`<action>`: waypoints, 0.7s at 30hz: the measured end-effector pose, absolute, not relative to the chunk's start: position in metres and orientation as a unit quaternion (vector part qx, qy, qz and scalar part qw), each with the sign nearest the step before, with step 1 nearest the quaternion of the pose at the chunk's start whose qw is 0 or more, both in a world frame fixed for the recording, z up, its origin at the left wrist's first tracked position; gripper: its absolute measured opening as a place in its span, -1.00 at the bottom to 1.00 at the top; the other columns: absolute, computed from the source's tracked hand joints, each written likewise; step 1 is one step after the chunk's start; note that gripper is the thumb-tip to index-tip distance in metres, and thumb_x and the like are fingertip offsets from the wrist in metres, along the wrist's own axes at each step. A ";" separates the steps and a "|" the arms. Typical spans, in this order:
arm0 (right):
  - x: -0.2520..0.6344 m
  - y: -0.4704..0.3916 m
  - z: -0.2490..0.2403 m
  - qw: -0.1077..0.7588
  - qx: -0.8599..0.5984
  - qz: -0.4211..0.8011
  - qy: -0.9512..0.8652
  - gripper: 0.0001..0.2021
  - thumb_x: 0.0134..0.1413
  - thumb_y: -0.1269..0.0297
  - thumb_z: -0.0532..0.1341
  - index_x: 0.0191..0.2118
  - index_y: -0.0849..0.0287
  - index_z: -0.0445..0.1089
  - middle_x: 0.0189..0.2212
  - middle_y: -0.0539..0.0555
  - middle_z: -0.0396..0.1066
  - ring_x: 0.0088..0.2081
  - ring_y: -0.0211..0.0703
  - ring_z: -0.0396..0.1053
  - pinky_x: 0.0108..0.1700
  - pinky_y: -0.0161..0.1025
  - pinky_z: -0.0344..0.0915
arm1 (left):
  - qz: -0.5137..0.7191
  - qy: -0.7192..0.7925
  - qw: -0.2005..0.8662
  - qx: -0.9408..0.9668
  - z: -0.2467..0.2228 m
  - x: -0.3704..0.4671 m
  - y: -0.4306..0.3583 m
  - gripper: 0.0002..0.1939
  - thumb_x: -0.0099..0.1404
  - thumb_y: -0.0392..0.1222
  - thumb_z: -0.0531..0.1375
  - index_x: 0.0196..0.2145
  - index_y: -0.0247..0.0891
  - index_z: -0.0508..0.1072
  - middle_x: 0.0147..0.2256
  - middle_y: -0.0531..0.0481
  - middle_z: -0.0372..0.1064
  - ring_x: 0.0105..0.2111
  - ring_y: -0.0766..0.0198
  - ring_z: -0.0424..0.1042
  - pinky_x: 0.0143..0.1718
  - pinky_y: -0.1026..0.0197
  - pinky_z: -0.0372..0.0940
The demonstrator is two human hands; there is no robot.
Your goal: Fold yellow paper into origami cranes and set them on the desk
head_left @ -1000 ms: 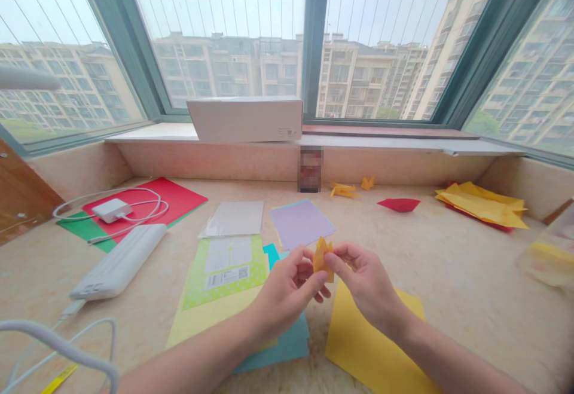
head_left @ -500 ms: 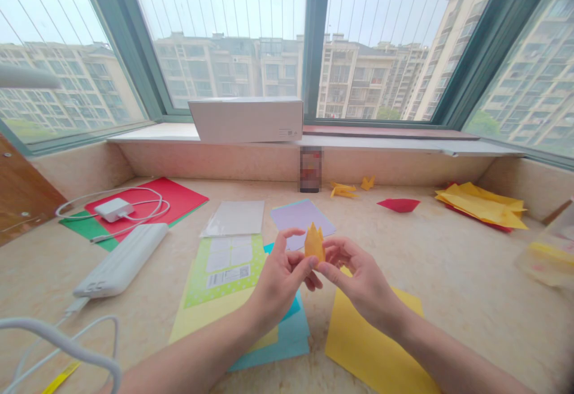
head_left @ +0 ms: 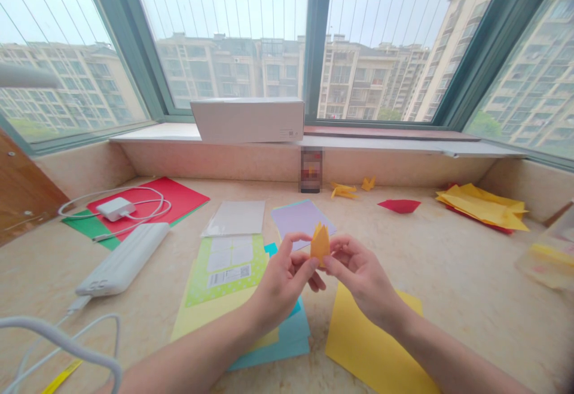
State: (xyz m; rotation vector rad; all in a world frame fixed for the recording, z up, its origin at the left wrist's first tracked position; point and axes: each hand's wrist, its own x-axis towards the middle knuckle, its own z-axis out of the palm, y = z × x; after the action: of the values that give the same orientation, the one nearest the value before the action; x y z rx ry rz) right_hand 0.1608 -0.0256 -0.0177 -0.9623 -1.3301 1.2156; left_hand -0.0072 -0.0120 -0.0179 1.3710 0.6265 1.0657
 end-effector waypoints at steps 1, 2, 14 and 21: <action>0.160 -0.026 -0.018 0.526 -0.396 0.512 -0.552 -0.80 0.13 0.13 0.30 -0.20 0.09 0.36 -0.36 -0.01 0.48 -0.32 -0.22 0.40 -0.24 -0.24 0.31 | 0.460 0.270 0.603 0.593 -0.018 -0.007 -0.012 -0.69 0.38 -0.08 0.17 -0.03 -0.18 0.16 -0.40 0.05 0.46 -0.50 0.32 0.48 -0.42 0.25 0.36; 0.160 -0.026 -0.017 0.528 -0.388 0.519 -0.549 -0.81 0.14 0.13 0.30 -0.21 0.09 0.36 -0.38 -0.02 0.47 -0.33 -0.23 0.40 -0.26 -0.26 0.31 | 0.461 0.268 0.601 0.595 -0.018 -0.007 -0.012 -0.70 0.38 -0.08 0.17 -0.04 -0.18 0.17 -0.39 0.04 0.47 -0.50 0.32 0.48 -0.43 0.26 0.35; 0.167 -0.021 -0.014 0.525 -0.395 0.495 -0.569 -0.84 0.05 0.15 0.32 -0.33 0.12 0.49 -0.57 -0.04 0.36 -0.46 -0.23 0.33 -0.35 -0.25 0.32 | 0.474 0.245 0.607 0.589 -0.014 -0.009 -0.012 -0.75 0.34 -0.01 0.21 -0.24 -0.26 0.32 -0.49 0.00 0.49 -0.50 0.25 0.51 -0.43 0.23 0.38; 0.172 -0.021 -0.012 0.543 -0.355 0.425 -0.631 -0.92 0.10 0.23 0.30 -0.32 0.04 0.56 -0.28 0.05 0.43 -0.24 -0.14 0.42 -0.22 -0.20 0.39 | 0.475 0.235 0.640 0.556 -0.011 -0.011 -0.013 -0.73 0.30 -0.02 0.25 -0.24 -0.28 0.35 -0.42 -0.06 0.53 -0.41 0.18 0.56 -0.31 0.13 0.43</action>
State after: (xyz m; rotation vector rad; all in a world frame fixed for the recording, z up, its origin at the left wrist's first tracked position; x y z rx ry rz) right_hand 0.1721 -0.0211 -0.0115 -0.8425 -1.4971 1.0098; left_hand -0.0107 -0.0130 -0.0109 1.2690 0.5355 1.0834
